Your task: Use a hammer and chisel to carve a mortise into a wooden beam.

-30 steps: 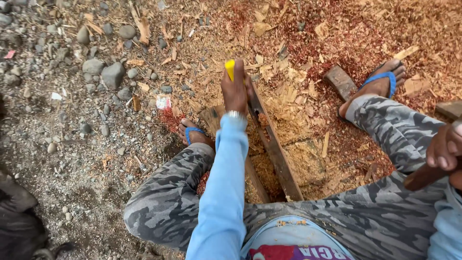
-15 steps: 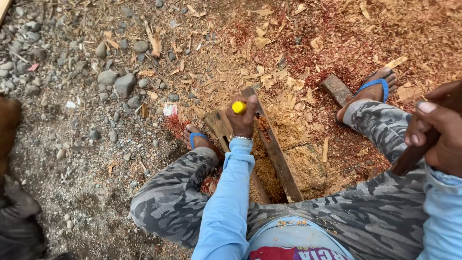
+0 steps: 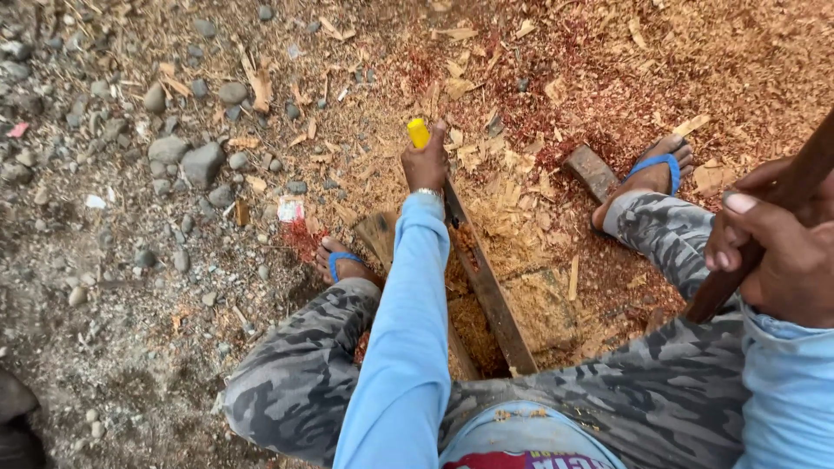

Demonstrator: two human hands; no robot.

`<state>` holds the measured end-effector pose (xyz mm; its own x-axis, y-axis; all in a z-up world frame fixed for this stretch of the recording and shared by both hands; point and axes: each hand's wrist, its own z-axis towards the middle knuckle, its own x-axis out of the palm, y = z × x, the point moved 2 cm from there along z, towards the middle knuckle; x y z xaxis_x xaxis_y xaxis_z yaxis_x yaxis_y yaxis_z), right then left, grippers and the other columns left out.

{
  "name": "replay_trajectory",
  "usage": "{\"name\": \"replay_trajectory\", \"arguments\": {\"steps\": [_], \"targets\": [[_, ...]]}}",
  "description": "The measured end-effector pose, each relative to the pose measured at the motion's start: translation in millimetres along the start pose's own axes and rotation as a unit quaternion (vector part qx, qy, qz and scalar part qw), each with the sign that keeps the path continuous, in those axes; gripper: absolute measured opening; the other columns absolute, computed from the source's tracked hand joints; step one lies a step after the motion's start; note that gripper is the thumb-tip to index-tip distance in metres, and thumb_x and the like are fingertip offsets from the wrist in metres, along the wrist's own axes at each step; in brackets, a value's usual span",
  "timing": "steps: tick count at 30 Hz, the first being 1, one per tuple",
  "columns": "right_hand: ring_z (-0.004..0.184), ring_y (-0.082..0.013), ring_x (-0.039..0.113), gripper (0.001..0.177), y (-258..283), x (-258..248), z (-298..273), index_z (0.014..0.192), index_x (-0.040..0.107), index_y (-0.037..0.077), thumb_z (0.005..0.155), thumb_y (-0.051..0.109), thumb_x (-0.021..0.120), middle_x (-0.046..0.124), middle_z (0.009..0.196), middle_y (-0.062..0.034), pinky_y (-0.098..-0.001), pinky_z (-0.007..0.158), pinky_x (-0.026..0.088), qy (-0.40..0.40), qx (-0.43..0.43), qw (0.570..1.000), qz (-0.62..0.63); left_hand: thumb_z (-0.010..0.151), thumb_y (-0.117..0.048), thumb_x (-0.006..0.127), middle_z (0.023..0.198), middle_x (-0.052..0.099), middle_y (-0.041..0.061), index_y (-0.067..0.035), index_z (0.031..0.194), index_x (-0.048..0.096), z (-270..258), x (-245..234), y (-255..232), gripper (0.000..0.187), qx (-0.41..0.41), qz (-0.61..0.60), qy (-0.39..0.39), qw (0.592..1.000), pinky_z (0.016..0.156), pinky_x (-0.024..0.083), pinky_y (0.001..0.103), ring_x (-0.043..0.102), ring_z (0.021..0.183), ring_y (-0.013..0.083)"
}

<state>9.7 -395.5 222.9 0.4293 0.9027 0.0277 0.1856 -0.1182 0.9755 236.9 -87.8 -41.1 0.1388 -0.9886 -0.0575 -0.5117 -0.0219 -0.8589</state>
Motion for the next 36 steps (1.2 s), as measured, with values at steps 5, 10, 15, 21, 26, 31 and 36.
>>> {"name": "replay_trajectory", "arguments": {"steps": [5, 10, 15, 21, 26, 31, 36], "targets": [[0.049, -0.0149, 0.045, 0.015, -13.6, -14.2, 0.7, 0.117, 0.045, 0.003, 0.105, 0.006, 0.054, 0.042, 0.069, -0.0065, -0.0352, 0.054, 0.044, 0.011, 0.018, 1.0, -0.013, 0.089, -0.048, 0.077, 0.061, 0.057, -0.002, -0.011, 0.083, 0.058, -68.8, -15.3, -23.6, 0.042, -0.032, 0.012, -0.019, 0.999, 0.047, 0.048, 0.027, 0.053, 0.05, 0.0103], [0.047, -0.0137, 0.044, 0.015, -34.0, -32.0, -5.5, 0.121, 0.044, 0.004, 0.11, 0.008, 0.053, 0.042, 0.07, -0.0071, -0.033, 0.049, 0.044, 0.026, 0.014, 1.0, -0.003, 0.092, -0.042, 0.074, 0.065, 0.059, -0.006, -0.014, 0.087, 0.061, -139.6, -42.6, -9.7, 0.031, 0.136, 0.023, -0.001, 0.991, 0.047, 0.053, 0.021, 0.056, 0.053, 0.0065], [0.051, -0.0152, 0.047, 0.016, -21.4, -20.3, -15.6, 0.118, 0.046, 0.002, 0.107, 0.006, 0.056, 0.046, 0.07, -0.0086, -0.0348, 0.056, 0.045, 0.021, -0.006, 1.0, 0.004, 0.095, -0.03, 0.076, 0.066, 0.061, -0.002, -0.013, 0.087, 0.061, -144.8, -49.9, -12.5, 0.024, 0.196, -0.094, 0.008, 0.976, 0.046, 0.05, 0.025, 0.057, 0.053, 0.0081], [0.049, -0.0175, 0.049, 0.019, 3.6, -1.4, -14.5, 0.12, 0.048, -0.001, 0.105, 0.001, 0.058, 0.049, 0.071, -0.0099, -0.0352, 0.053, 0.045, -0.001, -0.016, 0.998, -0.065, 0.097, -0.027, 0.074, 0.065, 0.064, -0.001, -0.014, 0.075, 0.062, -121.4, -41.9, 28.2, 0.028, 0.319, 0.057, 0.049, 0.945, 0.048, 0.055, 0.025, 0.061, 0.054, 0.0074], [0.049, -0.0166, 0.049, 0.013, -7.8, -8.6, -13.1, 0.115, 0.047, 0.0, 0.106, 0.001, 0.057, 0.048, 0.07, -0.0093, -0.0334, 0.052, 0.046, -0.002, -0.007, 1.0, -0.016, 0.097, -0.022, 0.073, 0.068, 0.063, 0.001, -0.013, 0.073, 0.055, -129.5, -38.4, 50.2, 0.031, 0.335, 0.091, 0.087, 0.934, 0.053, 0.053, 0.028, 0.059, 0.059, 0.0095], [0.05, -0.0167, 0.049, 0.016, 3.8, 4.0, -8.4, 0.117, 0.049, -0.001, 0.103, 0.001, 0.056, 0.049, 0.069, -0.0093, -0.0347, 0.054, 0.047, -0.012, 0.007, 0.998, -0.054, 0.097, -0.014, 0.076, 0.06, 0.05, 0.002, -0.012, 0.07, 0.049, -89.0, -22.7, 60.2, 0.038, 0.257, 0.117, 0.089, 0.955, 0.052, 0.041, 0.033, 0.043, 0.056, 0.012], [0.051, -0.0176, 0.051, 0.013, -4.2, -0.1, -13.5, 0.114, 0.05, -0.002, 0.105, 0.001, 0.059, 0.051, 0.069, -0.0103, -0.0339, 0.052, 0.047, 0.014, 0.011, 1.0, -0.01, 0.092, -0.013, 0.072, 0.059, 0.056, -0.003, -0.014, 0.068, 0.054, -93.7, -15.7, 47.5, 0.03, 0.279, 0.09, 0.052, 0.955, 0.046, 0.044, 0.027, 0.051, 0.05, 0.0079]]}}
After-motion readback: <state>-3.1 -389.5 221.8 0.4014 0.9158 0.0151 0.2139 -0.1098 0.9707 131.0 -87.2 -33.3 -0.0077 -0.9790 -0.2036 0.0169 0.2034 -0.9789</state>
